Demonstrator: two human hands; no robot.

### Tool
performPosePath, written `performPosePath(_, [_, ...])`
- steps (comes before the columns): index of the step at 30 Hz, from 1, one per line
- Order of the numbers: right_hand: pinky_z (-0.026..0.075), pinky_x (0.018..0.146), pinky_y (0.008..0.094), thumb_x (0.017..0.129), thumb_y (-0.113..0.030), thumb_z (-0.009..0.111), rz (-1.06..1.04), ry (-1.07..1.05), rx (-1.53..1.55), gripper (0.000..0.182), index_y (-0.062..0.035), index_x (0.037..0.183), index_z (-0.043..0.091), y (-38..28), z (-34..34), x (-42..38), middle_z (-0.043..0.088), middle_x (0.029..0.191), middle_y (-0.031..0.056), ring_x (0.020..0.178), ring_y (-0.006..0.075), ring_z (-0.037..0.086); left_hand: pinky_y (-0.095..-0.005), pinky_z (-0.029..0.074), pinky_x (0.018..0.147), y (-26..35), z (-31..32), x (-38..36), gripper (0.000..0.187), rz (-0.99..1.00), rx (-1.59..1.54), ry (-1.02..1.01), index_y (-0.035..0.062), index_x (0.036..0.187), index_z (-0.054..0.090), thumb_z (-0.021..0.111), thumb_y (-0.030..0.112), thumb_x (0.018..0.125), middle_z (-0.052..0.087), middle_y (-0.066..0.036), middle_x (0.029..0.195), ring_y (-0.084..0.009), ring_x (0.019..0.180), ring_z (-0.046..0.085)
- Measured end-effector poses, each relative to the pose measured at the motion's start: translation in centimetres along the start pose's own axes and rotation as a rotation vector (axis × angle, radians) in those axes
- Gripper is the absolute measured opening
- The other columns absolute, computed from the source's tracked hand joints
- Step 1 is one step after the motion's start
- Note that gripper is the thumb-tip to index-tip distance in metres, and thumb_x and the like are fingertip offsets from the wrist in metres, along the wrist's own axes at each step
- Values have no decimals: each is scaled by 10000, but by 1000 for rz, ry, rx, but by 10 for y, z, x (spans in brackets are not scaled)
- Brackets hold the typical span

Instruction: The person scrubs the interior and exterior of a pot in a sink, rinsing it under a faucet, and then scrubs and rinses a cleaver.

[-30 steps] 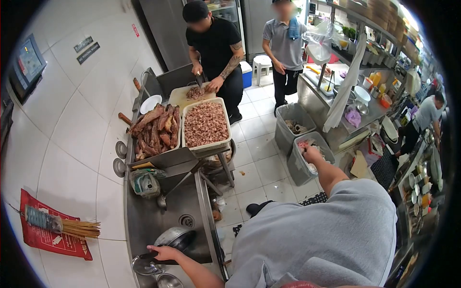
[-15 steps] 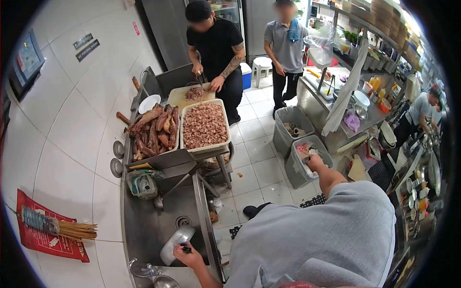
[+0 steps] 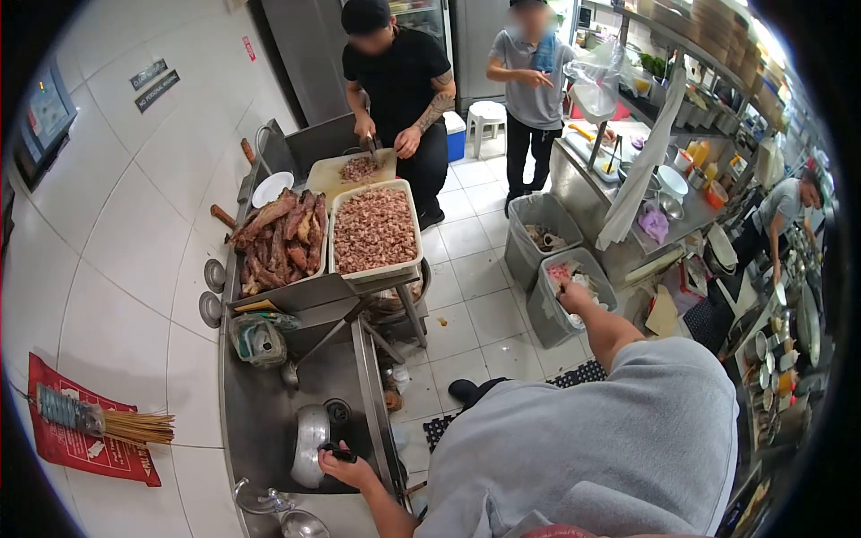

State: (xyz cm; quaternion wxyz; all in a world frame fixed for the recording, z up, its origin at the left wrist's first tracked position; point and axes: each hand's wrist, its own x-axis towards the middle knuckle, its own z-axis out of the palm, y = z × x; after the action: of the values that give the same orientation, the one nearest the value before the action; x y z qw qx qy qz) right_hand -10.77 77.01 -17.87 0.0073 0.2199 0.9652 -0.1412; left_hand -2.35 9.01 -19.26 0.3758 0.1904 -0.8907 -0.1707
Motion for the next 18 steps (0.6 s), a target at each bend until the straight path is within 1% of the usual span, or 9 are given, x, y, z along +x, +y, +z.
performPosePath(3, [485, 820, 500, 827, -209, 548, 22, 18, 58, 387, -110, 1201, 569, 0, -7, -9, 649, 1015, 260, 935, 431, 616, -442, 421, 940, -8, -17, -1, 332, 11, -39, -231, -46, 988, 495, 654, 230, 894, 499, -216, 1157, -387, 1095, 489])
performPosePath(4, [485, 824, 497, 818, -200, 550, 56, 11, 86, 374, -97, 1176, 587, 2, -6, -12, 648, 1020, 260, 938, 427, 617, -442, 421, 940, -8, -17, -1, 332, 13, -40, -232, -46, 988, 495, 654, 230, 894, 499, -216, 1157, -387, 1095, 489])
performPosePath(6, [485, 828, 493, 807, -188, 553, 106, -25, 91, 354, -84, 1140, 612, 9, -4, -19, 649, 1013, 260, 936, 423, 619, -440, 401, 958, -9, -19, -3, 253, -830, -744, -403, -28, 1001, 506, 602, 181, 898, 496, -199, 1170, -386, 1115, 471])
performPosePath(7, [486, 831, 490, 796, -177, 556, 149, -60, 93, 336, -70, 1104, 637, 14, -3, -21, 651, 1006, 260, 935, 419, 621, -440, 401, 958, -14, -19, -9, 253, -830, -744, -405, -28, 1001, 506, 602, 181, 898, 496, -199, 1170, -386, 1115, 471])
performPosePath(9, [485, 836, 486, 789, -170, 557, 138, -30, 67, 308, -57, 1059, 654, 26, 1, -28, 653, 1003, 258, 939, 417, 622, -426, 372, 998, -25, -22, -20, 156, -352, -290, -530, -3, 998, 527, 534, 109, 890, 504, -176, 1176, -373, 1162, 448])
performPosePath(10, [485, 841, 483, 782, -162, 559, 120, 1, 37, 284, -43, 1014, 671, 27, -1, -31, 654, 999, 257, 944, 415, 622, -426, 372, 998, -24, -26, -21, 156, -357, -289, -533, -3, 998, 527, 534, 109, 890, 504, -176, 1176, -373, 1162, 448])
performPosePath(12, [485, 848, 481, 780, -162, 561, 151, -15, 38, 275, -40, 1002, 671, 28, -8, -35, 655, 1004, 253, 954, 414, 622, -443, 323, 1048, -23, -40, -22, 115, 124, 84, -573, 19, 975, 549, 497, 51, 878, 509, -154, 1205, -373, 1219, 421])
performPosePath(16, [484, 871, 473, 783, -168, 563, 198, -36, 3, 285, -40, 1016, 667, 27, -13, -19, 656, 1040, 237, 990, 407, 617, -506, 293, 1070, -13, -57, -12, 155, 140, 252, -634, 42, 979, 584, 493, 27, 855, 522, -123, 1234, -374, 1271, 390])
performPosePath(18, [484, 874, 473, 789, -177, 566, 168, -32, 24, 297, -51, 1040, 664, 20, -17, -7, 656, 1044, 234, 994, 405, 617, -550, 275, 1073, -5, -62, -4, 210, 132, 357, -728, 49, 997, 644, 528, 48, 823, 541, -105, 1245, -379, 1293, 378])
